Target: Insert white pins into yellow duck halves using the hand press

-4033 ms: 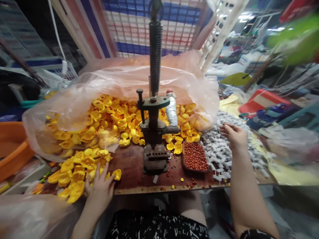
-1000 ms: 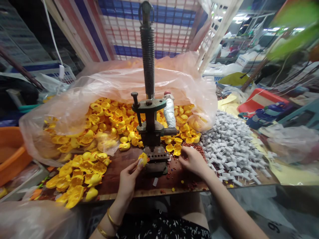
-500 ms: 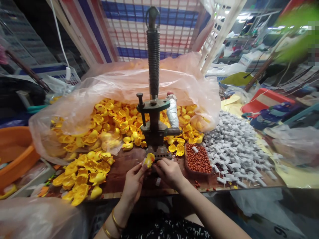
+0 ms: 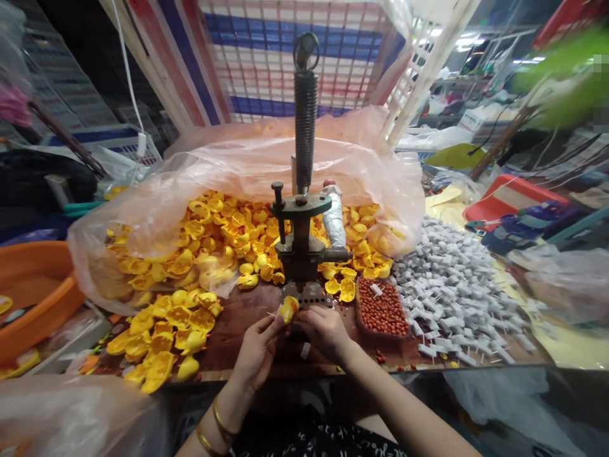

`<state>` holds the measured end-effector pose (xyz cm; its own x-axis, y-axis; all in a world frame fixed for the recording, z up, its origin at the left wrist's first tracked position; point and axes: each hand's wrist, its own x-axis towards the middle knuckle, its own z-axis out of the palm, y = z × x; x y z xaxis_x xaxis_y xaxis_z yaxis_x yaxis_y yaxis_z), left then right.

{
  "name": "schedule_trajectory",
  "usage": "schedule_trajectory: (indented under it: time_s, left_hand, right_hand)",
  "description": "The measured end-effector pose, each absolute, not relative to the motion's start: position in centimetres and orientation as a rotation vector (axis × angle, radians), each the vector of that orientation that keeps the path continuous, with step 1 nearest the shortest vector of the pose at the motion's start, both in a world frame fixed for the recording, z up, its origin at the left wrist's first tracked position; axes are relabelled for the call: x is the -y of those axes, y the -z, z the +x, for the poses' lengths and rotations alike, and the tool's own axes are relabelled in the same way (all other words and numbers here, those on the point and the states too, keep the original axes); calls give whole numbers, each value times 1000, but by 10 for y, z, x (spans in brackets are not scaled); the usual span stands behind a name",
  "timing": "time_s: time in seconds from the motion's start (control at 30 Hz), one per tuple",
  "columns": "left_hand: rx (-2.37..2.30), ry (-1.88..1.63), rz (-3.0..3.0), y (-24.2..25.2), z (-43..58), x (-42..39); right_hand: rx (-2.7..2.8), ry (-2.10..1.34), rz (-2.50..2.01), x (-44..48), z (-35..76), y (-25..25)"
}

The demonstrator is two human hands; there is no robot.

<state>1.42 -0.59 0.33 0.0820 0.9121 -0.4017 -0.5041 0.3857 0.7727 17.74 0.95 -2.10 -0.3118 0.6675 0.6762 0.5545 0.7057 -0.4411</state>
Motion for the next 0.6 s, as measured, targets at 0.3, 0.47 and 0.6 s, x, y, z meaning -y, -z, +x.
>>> schedule_trajectory:
  time_s: [0.3, 0.47, 0.6]
  left_hand:
    - [-994, -1141, 478, -9, 14, 8]
    - [-1040, -1138, 575, 1, 11, 6]
    - [-1208, -1186, 981, 22, 9, -17]
  right_hand:
    - [1894, -135, -965, -7, 173, 29]
    - [1937, -166, -1105, -10, 172, 31]
    - [2068, -240, -1464, -25, 167, 30]
